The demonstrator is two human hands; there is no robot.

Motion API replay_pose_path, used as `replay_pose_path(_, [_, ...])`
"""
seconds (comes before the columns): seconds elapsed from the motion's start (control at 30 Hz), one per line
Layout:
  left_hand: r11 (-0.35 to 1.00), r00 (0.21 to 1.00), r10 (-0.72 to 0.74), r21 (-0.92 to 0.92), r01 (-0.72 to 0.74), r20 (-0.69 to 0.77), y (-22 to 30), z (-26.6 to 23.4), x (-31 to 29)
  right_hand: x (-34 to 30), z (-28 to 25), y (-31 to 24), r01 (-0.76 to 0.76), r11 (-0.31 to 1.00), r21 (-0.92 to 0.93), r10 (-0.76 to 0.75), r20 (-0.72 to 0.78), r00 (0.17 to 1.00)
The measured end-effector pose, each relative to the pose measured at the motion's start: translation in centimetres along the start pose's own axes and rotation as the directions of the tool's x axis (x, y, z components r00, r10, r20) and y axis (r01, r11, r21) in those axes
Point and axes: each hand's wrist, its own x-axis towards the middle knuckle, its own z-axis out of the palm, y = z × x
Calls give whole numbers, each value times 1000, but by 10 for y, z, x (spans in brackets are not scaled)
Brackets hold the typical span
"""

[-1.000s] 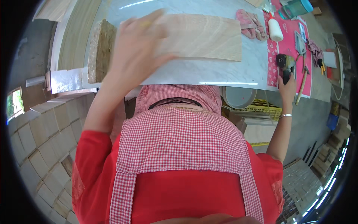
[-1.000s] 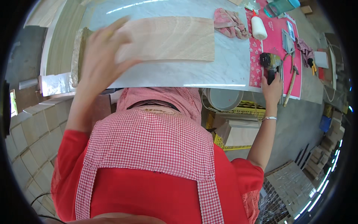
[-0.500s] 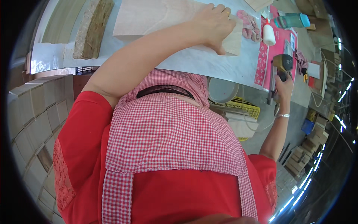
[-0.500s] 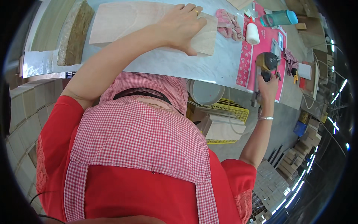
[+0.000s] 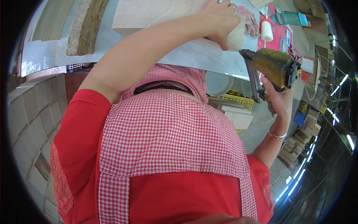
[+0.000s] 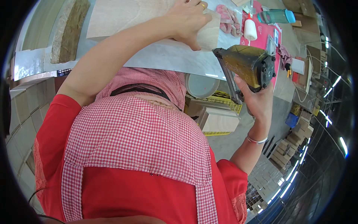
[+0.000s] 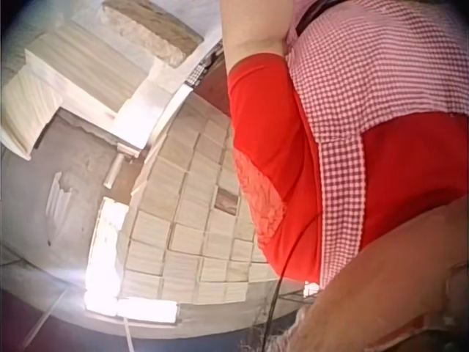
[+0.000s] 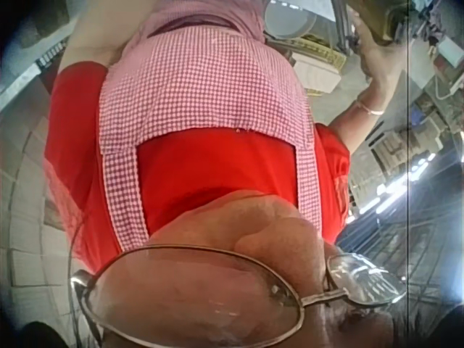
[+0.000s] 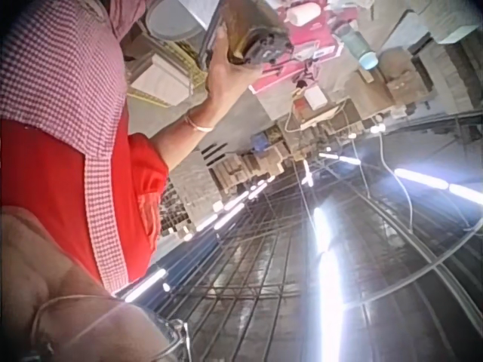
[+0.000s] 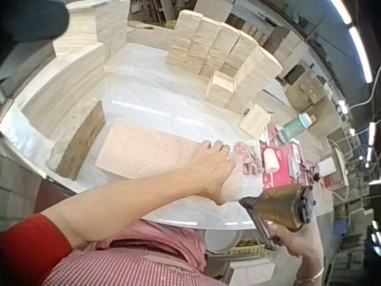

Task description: Assembling wooden boards into a box frame using wood glue and a pneumatic nail gun.

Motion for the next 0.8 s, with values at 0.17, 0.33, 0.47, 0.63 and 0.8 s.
replay_pose_path(0.17, [1000, 986, 2, 30, 3, -165, 3, 19, -4, -2, 2, -6, -162, 985, -59, 162, -19, 987])
replay_pose_path(0.33, [999, 987, 7, 40, 0, -159, -1, 24, -1, -4, 9, -3, -134, 991, -21, 133, -35, 991])
replay_pose_path(0.47, [1000, 995, 1, 19, 1, -104, 0, 25, 2, -3, 11, -5, -128, 991, -47, 126, -38, 991])
replay_pose_path(0.63, [994, 990, 29, -97, -42, -138, -11, 15, -15, -4, 8, -15, -142, 985, -99, 142, -11, 990])
replay_pose_path(0.8, [951, 801, 305, 120, -285, -515, -81, -35, -116, -13, 10, -17, -125, 991, -43, 118, -140, 983])
